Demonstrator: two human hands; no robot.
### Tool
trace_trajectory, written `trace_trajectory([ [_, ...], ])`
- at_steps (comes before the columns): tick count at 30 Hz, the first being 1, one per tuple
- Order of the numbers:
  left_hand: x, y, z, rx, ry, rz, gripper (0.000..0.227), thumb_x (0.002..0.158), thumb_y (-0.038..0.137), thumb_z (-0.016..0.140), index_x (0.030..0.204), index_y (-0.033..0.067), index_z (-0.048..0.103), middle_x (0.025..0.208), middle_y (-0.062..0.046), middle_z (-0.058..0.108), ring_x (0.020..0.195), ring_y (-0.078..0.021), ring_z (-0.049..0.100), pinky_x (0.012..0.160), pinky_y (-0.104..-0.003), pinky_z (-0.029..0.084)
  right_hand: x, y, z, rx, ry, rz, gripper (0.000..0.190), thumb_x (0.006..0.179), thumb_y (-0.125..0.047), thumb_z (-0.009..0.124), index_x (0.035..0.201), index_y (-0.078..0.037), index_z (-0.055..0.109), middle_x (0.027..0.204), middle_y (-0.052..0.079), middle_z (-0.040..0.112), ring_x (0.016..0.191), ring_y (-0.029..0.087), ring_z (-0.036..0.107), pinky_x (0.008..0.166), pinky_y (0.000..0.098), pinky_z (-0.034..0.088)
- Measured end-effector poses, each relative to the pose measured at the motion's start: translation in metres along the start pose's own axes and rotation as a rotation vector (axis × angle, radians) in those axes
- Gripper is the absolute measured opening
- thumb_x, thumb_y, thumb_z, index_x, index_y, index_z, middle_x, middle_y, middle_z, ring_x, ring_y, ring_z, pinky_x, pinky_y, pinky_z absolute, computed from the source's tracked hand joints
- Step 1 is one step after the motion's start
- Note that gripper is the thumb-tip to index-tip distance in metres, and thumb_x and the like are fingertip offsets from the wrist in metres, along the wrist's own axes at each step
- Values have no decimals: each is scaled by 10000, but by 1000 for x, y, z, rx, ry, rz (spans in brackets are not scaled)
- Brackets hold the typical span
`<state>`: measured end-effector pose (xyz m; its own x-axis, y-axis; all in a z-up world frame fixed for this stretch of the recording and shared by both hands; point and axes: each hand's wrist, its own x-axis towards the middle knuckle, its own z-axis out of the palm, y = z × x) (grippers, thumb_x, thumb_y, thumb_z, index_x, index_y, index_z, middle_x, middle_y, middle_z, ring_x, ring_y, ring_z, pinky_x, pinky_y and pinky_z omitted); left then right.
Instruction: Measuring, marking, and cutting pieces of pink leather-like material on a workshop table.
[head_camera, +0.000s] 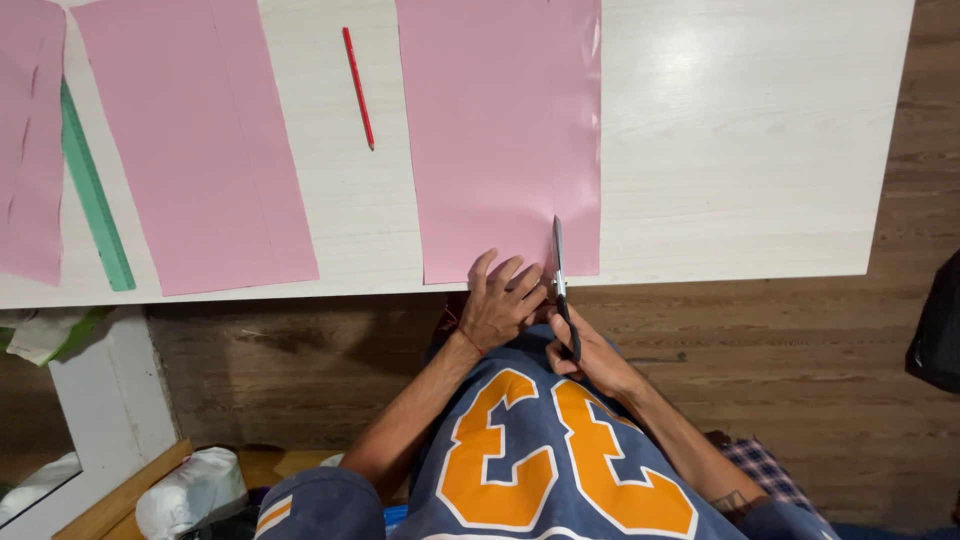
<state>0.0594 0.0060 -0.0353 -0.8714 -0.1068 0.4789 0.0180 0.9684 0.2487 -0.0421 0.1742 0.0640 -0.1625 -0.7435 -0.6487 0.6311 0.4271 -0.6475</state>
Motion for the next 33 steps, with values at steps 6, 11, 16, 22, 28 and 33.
trace_trajectory([
  [6, 3, 1, -6, -16, 74, -25, 330, 1085, 227, 360, 1057, 141, 677, 1261, -102, 662, 1259, -353, 578, 1129, -808, 384, 6, 3, -5, -44, 11, 5, 382, 1124, -498, 423, 1268, -150, 485, 541, 11, 414, 418, 87, 305, 372, 238, 260],
  [11, -3, 3, 3, -6, 76, -41, 289, 1095, 231, 402, 1054, 140, 674, 1245, -112, 673, 1237, -359, 590, 1122, -822, 391, 8, -2, -5, -84, 23, 13, 367, 1124, -512, 422, 1230, -167, 489, 544, 5, 422, 415, 72, 286, 372, 214, 231],
  [16, -2, 4, 0, -14, 55, -39, 228, 1086, 216, 447, 1089, 137, 661, 1264, -116, 668, 1250, -368, 581, 1128, -840, 374, 7, -39, 12, -80, 39, 11, 384, 1115, -532, 424, 1227, -173, 500, 540, 3, 429, 408, 57, 295, 361, 207, 229],
  [22, 3, 10, -6, -4, 78, -61, 207, 1075, 208, 469, 1095, 135, 661, 1272, -122, 667, 1250, -380, 581, 1121, -857, 370, 14, -39, 6, -96, 28, 18, 382, 1116, -528, 416, 1276, -190, 493, 534, -7, 396, 413, 68, 262, 364, 218, 215],
  [28, 5, 13, -9, -4, 62, -105, 215, 1063, 270, 530, 1094, 140, 699, 1316, -82, 677, 1276, -366, 575, 1151, -880, 318, 20, -36, -3, -114, 0, -16, 410, 1116, -530, 425, 1251, -152, 507, 522, 19, 424, 415, 80, 287, 367, 225, 247],
  [33, 4, 13, -7, 33, 33, -99, 263, 1047, 343, 558, 1002, 133, 710, 1284, -94, 689, 1253, -372, 584, 1141, -913, 294, 22, -57, 1, -162, -1, -11, 490, 1100, -554, 435, 1327, -126, 505, 524, 28, 465, 406, 84, 306, 362, 238, 254],
])
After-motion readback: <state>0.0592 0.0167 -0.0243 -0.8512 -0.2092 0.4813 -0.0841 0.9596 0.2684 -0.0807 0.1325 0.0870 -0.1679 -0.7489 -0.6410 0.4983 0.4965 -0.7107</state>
